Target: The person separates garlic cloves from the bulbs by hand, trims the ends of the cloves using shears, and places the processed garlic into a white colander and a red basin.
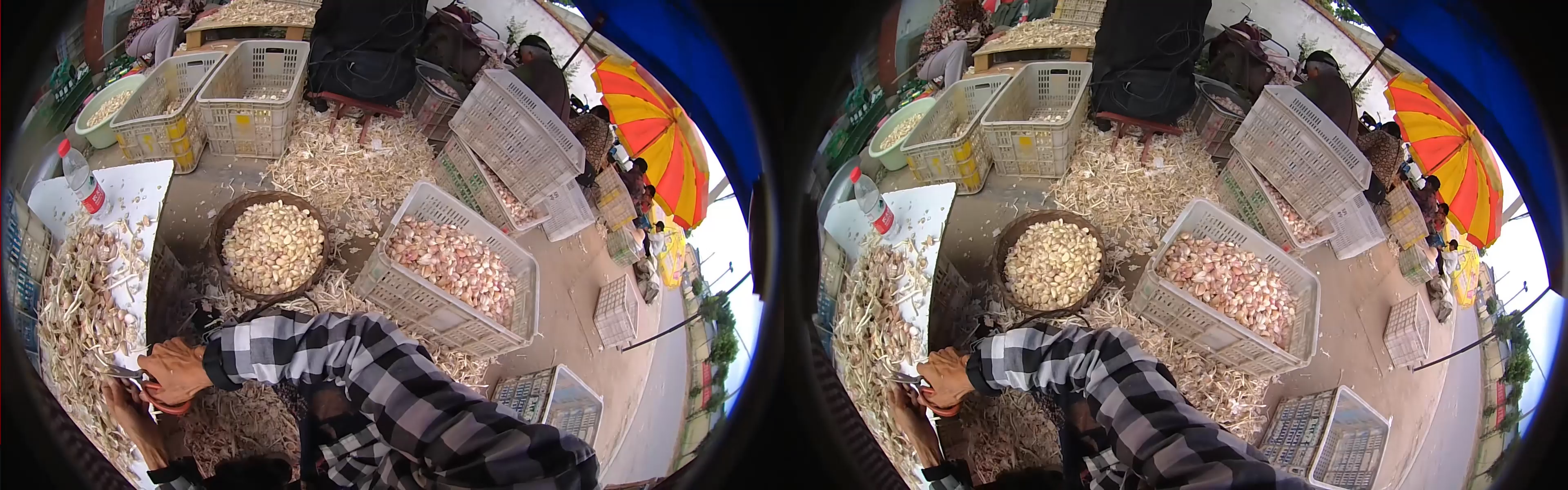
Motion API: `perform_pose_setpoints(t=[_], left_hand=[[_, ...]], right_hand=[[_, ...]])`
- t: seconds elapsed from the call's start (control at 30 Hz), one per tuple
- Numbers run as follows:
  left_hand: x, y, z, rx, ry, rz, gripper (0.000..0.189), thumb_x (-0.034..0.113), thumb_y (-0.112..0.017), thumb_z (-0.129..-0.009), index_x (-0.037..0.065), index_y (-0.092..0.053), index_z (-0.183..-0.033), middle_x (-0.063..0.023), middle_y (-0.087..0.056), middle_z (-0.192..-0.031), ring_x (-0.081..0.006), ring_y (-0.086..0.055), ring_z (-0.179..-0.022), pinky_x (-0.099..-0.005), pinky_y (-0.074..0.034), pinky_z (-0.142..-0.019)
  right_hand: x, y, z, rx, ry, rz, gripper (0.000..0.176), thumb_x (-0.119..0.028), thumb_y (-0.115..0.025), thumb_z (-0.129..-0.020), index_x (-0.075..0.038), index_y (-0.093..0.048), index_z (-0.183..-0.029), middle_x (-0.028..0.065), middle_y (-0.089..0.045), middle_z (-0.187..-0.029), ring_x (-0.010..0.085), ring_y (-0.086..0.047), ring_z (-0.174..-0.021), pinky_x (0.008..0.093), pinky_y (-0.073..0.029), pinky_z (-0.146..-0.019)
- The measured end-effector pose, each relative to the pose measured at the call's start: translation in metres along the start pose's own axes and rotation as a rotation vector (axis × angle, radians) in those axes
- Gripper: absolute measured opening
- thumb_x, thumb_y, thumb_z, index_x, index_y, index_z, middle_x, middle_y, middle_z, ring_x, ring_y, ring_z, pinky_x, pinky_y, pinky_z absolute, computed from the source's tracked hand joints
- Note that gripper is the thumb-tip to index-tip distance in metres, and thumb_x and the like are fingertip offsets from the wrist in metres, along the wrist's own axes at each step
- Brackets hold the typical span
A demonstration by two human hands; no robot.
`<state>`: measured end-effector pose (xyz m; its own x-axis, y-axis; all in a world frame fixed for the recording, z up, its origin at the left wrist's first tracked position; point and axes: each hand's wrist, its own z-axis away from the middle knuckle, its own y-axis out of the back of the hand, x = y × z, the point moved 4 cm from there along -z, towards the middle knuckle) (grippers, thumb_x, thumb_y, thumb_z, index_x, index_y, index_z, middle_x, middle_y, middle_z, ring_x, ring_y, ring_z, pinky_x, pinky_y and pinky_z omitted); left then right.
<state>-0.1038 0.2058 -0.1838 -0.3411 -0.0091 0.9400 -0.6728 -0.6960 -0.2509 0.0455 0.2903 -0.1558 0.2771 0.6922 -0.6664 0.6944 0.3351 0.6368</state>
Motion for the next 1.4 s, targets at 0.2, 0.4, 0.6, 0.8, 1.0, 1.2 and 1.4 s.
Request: perform_pose_setpoints(t=[0.2,0.4,0.6,0.8,1.0,1.2,1.4], left_hand=[[0.011,-0.001,0.005,0.030,-0.159,-0.082,0.022,0.031,-0.051,-0.096,0.012,-0.050,-0.106,0.0042,-0.050,-0.081,-0.0032,-0.046,-0.066,-0.0178,-0.039,-0.056],[0.022,-0.010,0.017,0.095,-0.254,-0.083,0.021,0.030,-0.050,-0.096,0.010,-0.047,-0.099,0.0032,-0.046,-0.073,-0.0021,-0.037,-0.053,-0.0172,-0.030,-0.044],[0.024,-0.011,0.021,0.098,-0.286,-0.167,0.020,0.029,-0.047,-0.098,0.008,-0.049,-0.098,0.0024,-0.046,-0.074,-0.0039,-0.040,-0.058,-0.0191,-0.035,-0.051],[0.031,-0.017,0.026,0.120,-0.289,-0.104,0.021,0.030,-0.047,-0.097,0.010,-0.047,-0.099,0.0028,-0.044,-0.076,-0.0039,-0.038,-0.060,-0.0187,-0.034,-0.051],[0.043,-0.031,0.042,0.058,-0.314,-0.143,0.016,0.025,-0.044,-0.099,0.009,-0.045,-0.102,0.0009,-0.048,-0.079,-0.0044,-0.041,-0.063,-0.0177,-0.034,-0.051],[0.057,-0.028,0.050,0.009,-0.374,-0.018,0.026,0.029,-0.045,-0.098,0.009,-0.041,-0.114,-0.0011,-0.048,-0.077,-0.0050,-0.040,-0.057,-0.0186,-0.031,-0.047],[0.059,-0.026,0.053,-0.029,-0.398,-0.037,0.023,0.025,-0.044,-0.099,0.007,-0.040,-0.113,-0.0020,-0.051,-0.079,-0.0051,-0.041,-0.062,-0.0186,-0.034,-0.052]], right_hand=[[-0.008,0.004,-0.005,-0.248,-0.060,-0.059,0.037,-0.036,-0.063,-0.072,0.000,-0.055,-0.071,0.0214,-0.055,-0.061,0.0385,-0.057,-0.057,0.0470,-0.042,-0.053],[-0.012,-0.009,-0.005,-0.132,-0.069,0.000,0.046,-0.044,-0.065,-0.071,0.000,-0.061,-0.080,0.0202,-0.058,-0.073,0.0323,-0.057,-0.065,0.0457,-0.041,-0.063],[-0.015,-0.004,-0.008,-0.301,-0.160,-0.104,0.046,-0.044,-0.064,-0.071,0.001,-0.061,-0.079,0.0204,-0.058,-0.073,0.0319,-0.057,-0.067,0.0451,-0.040,-0.065],[-0.009,-0.022,0.000,-0.029,0.047,0.062,0.044,-0.041,-0.063,-0.075,0.002,-0.055,-0.082,0.0198,-0.055,-0.067,0.0343,-0.054,-0.057,0.0475,-0.038,-0.055],[-0.032,0.029,-0.011,-0.267,-0.001,-0.058,0.053,-0.050,-0.056,-0.081,0.002,-0.058,-0.076,0.0201,-0.056,-0.055,0.0363,-0.057,-0.047,0.0456,-0.044,-0.047],[-0.053,0.040,-0.012,-0.396,0.042,0.032,0.050,-0.049,-0.053,-0.088,0.001,-0.054,-0.086,0.0179,-0.054,-0.061,0.0339,-0.056,-0.054,0.0448,-0.042,-0.050],[-0.064,0.038,-0.015,-0.404,0.066,0.010,0.047,-0.047,-0.053,-0.089,0.000,-0.051,-0.088,0.0165,-0.052,-0.063,0.0336,-0.054,-0.055,0.0436,-0.041,-0.052]])
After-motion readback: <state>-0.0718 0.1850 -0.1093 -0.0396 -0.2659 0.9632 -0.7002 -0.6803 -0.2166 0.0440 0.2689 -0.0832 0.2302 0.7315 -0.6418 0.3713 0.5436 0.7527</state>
